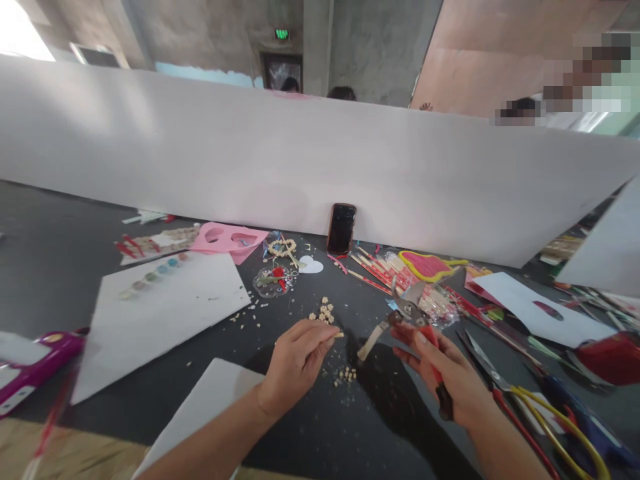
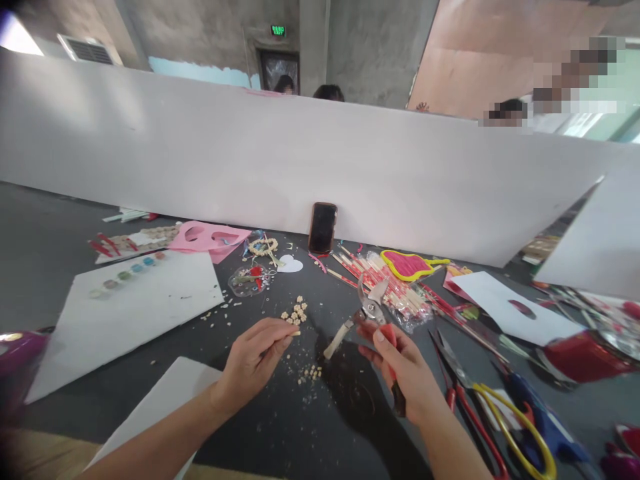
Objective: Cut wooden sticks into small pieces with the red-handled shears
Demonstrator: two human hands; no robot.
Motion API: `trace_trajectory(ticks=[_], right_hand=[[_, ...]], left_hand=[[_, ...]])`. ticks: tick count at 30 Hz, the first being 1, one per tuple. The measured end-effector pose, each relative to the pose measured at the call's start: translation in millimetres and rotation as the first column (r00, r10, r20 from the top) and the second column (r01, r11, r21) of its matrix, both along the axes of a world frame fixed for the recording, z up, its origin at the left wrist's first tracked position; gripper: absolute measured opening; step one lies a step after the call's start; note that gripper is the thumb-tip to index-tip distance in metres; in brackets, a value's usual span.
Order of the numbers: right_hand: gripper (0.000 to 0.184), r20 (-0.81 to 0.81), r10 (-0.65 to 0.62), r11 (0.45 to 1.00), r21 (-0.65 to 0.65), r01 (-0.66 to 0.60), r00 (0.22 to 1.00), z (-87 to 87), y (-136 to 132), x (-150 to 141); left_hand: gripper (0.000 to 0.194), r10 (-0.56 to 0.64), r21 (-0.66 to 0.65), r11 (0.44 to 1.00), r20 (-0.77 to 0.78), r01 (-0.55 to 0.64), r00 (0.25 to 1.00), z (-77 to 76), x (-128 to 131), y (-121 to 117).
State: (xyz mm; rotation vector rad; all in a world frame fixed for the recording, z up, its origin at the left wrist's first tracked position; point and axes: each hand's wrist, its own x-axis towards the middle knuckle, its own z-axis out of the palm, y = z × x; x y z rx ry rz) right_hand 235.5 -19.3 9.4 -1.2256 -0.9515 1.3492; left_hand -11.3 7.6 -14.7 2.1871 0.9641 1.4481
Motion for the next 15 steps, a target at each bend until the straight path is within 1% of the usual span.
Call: trace_trajectory(ticks=[2, 4, 6, 7, 8, 10, 12, 13, 14, 15], right_hand=[[0.019, -0.099, 0.037, 0.997, 0.066, -0.031, 0.994, -1.4, -2, 0], [0.027, -0.136, 0.099, 0.987, 0.139, -0.08, 0.986, -2.3, -3, -1], [0.042, -0.12, 0.136, 0.975, 0.193, -0.112, 0.983, -1.9, -5, -3], [0.047, -0.102, 0.148, 0.969, 0.215, -0.124, 0.984, -1.3, -6, -5], [0.048, -0.083, 0.155, 0.963, 0.235, -0.131, 0.984, -0.5, -7, -6], [0.044, -0.047, 0.164, 0.952, 0.269, -0.145, 0.985, 1.3, -10, -9], [0.035, 0.032, 0.154, 0.939, 0.306, -0.157, 0.987, 2.7, -13, -10], [0.03, 0.121, 0.141, 0.934, 0.314, -0.173, 0.983, 3.0, -15, -10], [0.025, 0.245, 0.122, 0.928, 0.315, -0.198, 0.962, 3.0, -17, -11], [0.02, 0.395, 0.098, 0.921, 0.312, -0.234, 0.913, 2.5, -18, -12]], left_hand=[[0.02, 0.0, -0.021, 1.0, 0.019, 0.0, 1.0, -0.3, 0, 0], [0.02, 0.006, -0.036, 0.999, 0.033, -0.004, 0.999, -0.5, -1, -1], [0.02, 0.007, -0.05, 0.999, 0.038, -0.005, 0.999, -0.1, -1, -1], [0.02, 0.007, -0.057, 0.998, 0.041, -0.005, 0.999, 0.3, -1, -2], [0.02, 0.007, -0.068, 0.998, 0.045, -0.004, 0.999, 0.8, -1, -2], [0.019, 0.013, -0.098, 0.995, 0.057, -0.007, 0.998, 1.9, 0, -2], [0.018, 0.03, -0.137, 0.99, 0.077, -0.019, 0.997, 2.7, 0, -2], [0.017, 0.042, -0.163, 0.986, 0.088, -0.027, 0.995, 2.8, 0, -2], [0.017, 0.055, -0.196, 0.98, 0.099, -0.034, 0.994, 3.0, 0, -2], [0.017, 0.069, -0.235, 0.971, 0.116, -0.041, 0.991, 3.1, 1, -2]])
